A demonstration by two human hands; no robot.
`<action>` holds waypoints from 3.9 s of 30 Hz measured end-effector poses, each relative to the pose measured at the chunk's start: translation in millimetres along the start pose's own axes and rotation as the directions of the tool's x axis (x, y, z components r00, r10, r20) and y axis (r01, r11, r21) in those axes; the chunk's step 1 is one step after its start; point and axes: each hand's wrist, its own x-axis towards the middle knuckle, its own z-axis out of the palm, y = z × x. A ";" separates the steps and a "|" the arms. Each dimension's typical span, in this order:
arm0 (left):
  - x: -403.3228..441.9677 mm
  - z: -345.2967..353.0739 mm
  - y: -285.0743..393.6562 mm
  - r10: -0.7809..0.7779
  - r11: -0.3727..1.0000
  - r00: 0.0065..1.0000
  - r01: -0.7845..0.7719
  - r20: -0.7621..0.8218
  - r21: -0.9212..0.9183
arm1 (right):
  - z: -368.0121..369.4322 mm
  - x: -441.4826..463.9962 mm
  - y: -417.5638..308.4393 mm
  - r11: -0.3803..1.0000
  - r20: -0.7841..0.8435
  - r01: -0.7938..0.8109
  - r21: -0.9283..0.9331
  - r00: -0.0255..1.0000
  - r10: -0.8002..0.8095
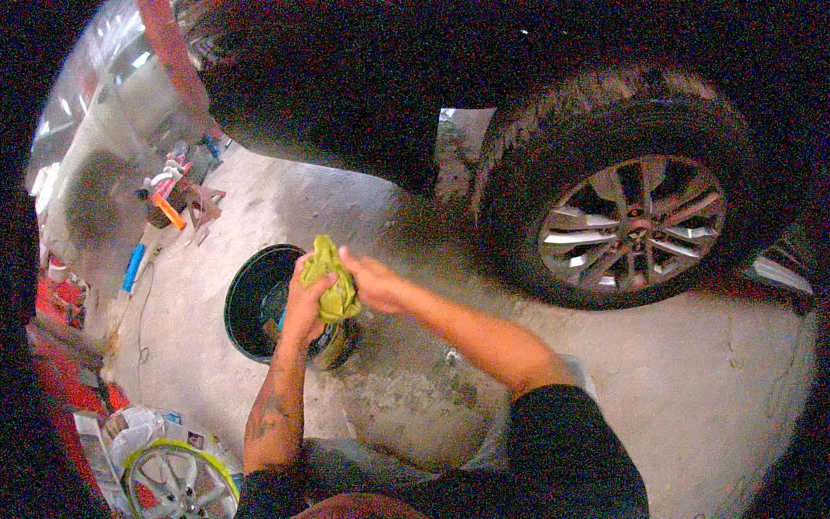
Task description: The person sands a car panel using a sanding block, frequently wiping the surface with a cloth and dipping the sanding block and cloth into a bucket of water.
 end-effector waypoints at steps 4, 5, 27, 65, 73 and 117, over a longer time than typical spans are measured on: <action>16.9 44.8 5.2 -0.116 0.986 0.984 0.097 0.135 0.139 | -60.0 -69.3 -76.2 0.711 -0.257 -0.006 -0.703 0.934 -0.246; 22.7 50.0 13.2 -0.090 0.951 0.980 0.032 0.179 0.307 | -76.9 -80.1 -83.6 0.786 -0.284 0.026 -0.617 0.925 -0.254; 129.8 221.7 -39.7 0.774 0.488 0.621 -0.460 -0.124 0.742 | -168.7 -142.2 -54.5 0.143 -0.064 -0.043 -0.989 0.988 -0.144; 80.3 -32.7 -111.4 -0.004 0.049 0.986 -0.168 0.168 0.985 | 15.3 -122.3 -278.6 -0.890 0.596 -0.259 -0.374 0.668 -0.445; 83.4 -34.4 -101.7 0.022 0.138 0.986 -0.167 0.166 0.976 | -13.6 -89.7 -273.0 -0.866 0.556 -0.499 0.024 0.727 -0.403; 89.5 -29.6 -95.1 0.056 0.339 0.937 -0.343 0.345 0.876 | -5.2 -115.8 -317.7 -0.788 0.613 -0.610 -0.080 0.593 -0.522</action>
